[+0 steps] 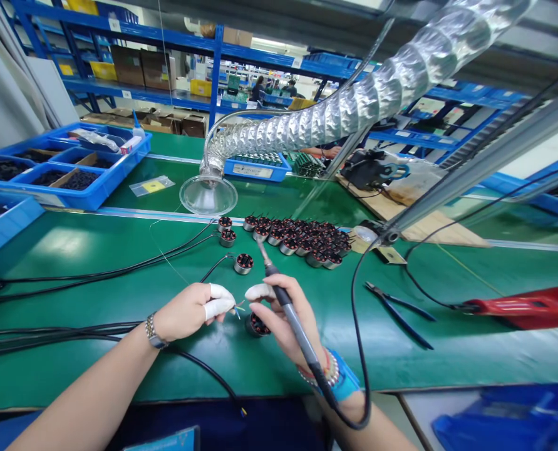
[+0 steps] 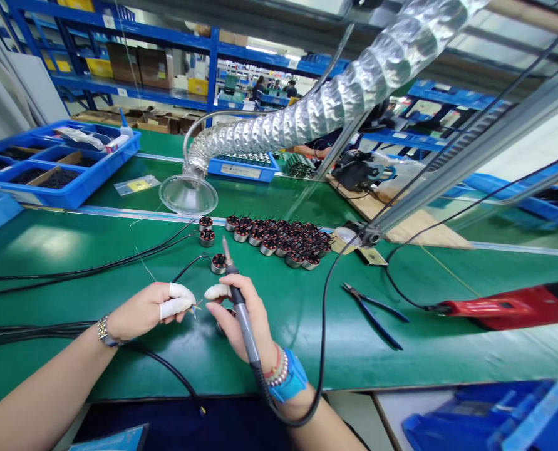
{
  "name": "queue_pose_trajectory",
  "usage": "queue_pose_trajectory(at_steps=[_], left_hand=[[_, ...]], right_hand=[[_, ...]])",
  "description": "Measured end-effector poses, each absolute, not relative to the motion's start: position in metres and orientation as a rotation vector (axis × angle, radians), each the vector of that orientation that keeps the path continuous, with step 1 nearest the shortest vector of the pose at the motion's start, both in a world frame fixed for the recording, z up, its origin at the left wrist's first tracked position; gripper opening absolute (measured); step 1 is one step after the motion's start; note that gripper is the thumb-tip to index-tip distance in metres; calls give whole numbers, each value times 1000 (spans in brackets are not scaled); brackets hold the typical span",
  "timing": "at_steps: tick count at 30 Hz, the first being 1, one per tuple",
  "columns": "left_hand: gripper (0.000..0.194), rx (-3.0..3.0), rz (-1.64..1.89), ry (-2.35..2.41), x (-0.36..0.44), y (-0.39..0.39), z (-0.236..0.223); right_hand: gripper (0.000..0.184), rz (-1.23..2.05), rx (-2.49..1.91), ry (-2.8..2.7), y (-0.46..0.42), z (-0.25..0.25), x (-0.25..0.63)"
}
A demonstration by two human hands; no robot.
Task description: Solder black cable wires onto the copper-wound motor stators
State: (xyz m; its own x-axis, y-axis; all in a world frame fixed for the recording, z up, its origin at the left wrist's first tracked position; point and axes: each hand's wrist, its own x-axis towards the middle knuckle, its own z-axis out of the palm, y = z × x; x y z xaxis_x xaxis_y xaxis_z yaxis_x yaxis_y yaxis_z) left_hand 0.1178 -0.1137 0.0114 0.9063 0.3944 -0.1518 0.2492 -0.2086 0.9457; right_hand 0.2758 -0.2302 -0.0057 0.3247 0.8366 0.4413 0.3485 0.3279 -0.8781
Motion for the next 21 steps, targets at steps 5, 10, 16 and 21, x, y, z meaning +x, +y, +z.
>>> queue_pose_trajectory(at_steps=[5, 10, 16, 21], left_hand=[[31, 1828, 95, 435, 118, -116, 14], [33, 1808, 43, 407, 118, -115, 12], [30, 1800, 69, 458, 121, -118, 10], [29, 1865, 239, 496, 119, -117, 11]], right_hand=[[38, 718, -1086, -1265, -223, -5, 274], [38, 850, -982, -1289, -220, -7, 274], [34, 492, -1117, -1395, -220, -17, 271], [36, 235, -1180, -1343, -222, -27, 265]])
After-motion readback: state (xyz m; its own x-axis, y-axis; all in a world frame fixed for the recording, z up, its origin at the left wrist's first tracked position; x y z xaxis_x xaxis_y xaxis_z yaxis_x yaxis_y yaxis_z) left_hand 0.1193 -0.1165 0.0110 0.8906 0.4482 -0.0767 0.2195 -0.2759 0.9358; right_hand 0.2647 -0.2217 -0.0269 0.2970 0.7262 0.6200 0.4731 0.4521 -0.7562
